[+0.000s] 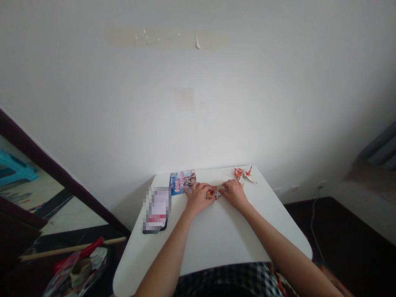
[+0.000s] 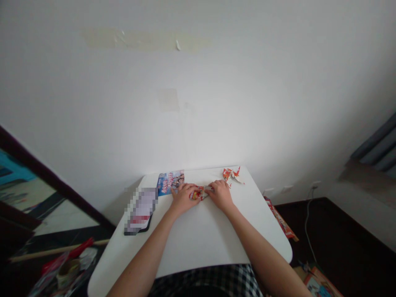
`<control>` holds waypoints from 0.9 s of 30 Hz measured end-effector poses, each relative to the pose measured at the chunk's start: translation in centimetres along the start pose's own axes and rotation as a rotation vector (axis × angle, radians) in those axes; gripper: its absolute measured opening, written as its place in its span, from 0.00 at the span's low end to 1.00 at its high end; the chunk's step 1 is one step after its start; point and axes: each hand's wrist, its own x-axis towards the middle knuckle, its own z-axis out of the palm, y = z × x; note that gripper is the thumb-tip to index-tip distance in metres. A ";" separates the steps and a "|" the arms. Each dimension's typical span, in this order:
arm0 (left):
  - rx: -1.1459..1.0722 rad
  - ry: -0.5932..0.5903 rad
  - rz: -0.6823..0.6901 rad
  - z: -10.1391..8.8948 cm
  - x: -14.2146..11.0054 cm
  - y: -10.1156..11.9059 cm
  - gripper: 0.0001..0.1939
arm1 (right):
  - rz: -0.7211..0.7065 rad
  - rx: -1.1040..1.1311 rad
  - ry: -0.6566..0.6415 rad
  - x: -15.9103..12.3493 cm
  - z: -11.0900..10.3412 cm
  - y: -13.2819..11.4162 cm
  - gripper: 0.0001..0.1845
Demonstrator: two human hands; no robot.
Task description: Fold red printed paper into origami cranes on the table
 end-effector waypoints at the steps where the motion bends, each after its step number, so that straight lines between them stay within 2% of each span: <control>1: -0.004 -0.005 -0.003 0.0 0.0 0.0 0.17 | 0.006 -0.011 0.002 0.0 0.0 -0.1 0.12; 27: -0.029 -0.012 -0.048 -0.3 0.0 0.5 0.14 | 0.079 -0.082 0.017 0.0 0.0 -1.2 0.12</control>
